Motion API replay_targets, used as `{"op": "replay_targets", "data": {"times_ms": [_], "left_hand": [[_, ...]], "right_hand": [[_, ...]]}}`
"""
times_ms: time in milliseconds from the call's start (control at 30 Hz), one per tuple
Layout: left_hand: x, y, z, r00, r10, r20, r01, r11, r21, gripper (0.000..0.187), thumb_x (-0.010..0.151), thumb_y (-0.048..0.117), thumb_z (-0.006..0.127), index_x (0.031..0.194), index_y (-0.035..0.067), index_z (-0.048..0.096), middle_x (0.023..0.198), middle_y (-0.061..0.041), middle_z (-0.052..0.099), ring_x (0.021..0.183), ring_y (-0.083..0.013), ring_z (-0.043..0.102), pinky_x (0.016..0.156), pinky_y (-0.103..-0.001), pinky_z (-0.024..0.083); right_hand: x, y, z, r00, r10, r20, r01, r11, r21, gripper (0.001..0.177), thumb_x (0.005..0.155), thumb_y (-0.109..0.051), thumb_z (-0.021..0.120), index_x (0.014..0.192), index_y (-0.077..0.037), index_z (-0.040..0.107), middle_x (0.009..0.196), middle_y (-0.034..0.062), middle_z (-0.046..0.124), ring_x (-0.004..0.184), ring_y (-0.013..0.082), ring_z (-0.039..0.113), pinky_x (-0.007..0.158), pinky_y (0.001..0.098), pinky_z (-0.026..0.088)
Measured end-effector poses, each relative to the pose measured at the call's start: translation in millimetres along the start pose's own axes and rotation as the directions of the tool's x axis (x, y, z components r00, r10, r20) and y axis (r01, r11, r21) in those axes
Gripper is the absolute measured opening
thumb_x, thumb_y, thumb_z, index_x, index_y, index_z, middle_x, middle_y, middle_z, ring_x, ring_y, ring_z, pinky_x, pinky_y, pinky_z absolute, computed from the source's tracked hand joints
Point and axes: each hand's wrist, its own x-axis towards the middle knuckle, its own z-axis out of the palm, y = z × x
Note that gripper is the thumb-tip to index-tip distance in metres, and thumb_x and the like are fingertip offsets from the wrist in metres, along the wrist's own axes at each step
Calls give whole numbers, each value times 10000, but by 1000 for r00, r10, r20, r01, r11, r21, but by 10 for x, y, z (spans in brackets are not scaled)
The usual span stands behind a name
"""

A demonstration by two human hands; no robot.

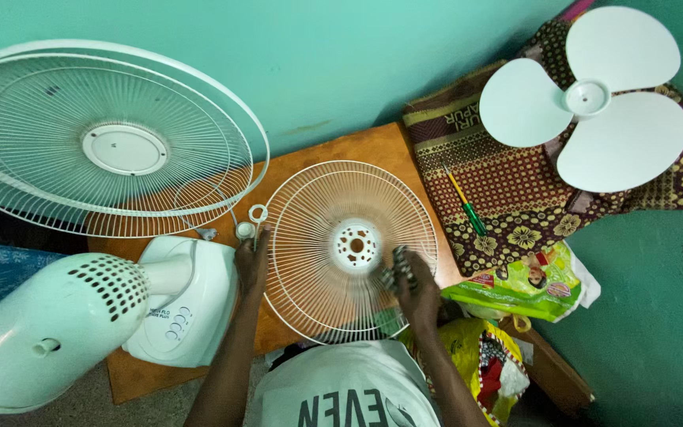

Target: The person wipes the fan cage and a small plastic cap with a cloth, then attaches the cage to the fan head and secures it. The fan blades remain separate on the table.

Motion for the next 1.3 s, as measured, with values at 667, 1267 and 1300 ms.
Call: {"op": "replay_targets", "data": {"times_ms": [667,1267,1300], "left_hand": [[-1589,2579,-84,439,838,323,-887,461,10,517,785,450,883,704,49,566,528,-84,532,446,-202,545,440,-369,441],[-1711,2663,-296,467,816,339,-877,379,296,524,785,564,817,856,67,666,636,-74,640,569,-210,648,479,-382,477],[-1736,2661,-291,425,848,316,-893,335,302,506,805,549,814,875,70,667,666,-80,648,602,-218,654,492,-381,481]], "right_hand": [[1237,-3064,-1525,658,-752,43,752,654,-77,184,971,-198,677,1072,-48,714,1169,129,713,1132,340,686,955,428,562],[1277,-3139,-1500,648,-694,314,760,614,-211,395,837,-426,795,756,-56,681,643,78,642,533,266,623,470,410,479],[1273,-3153,-1495,654,-687,317,756,612,-232,398,846,-420,791,746,-52,674,639,82,639,541,274,624,471,418,477]]}}
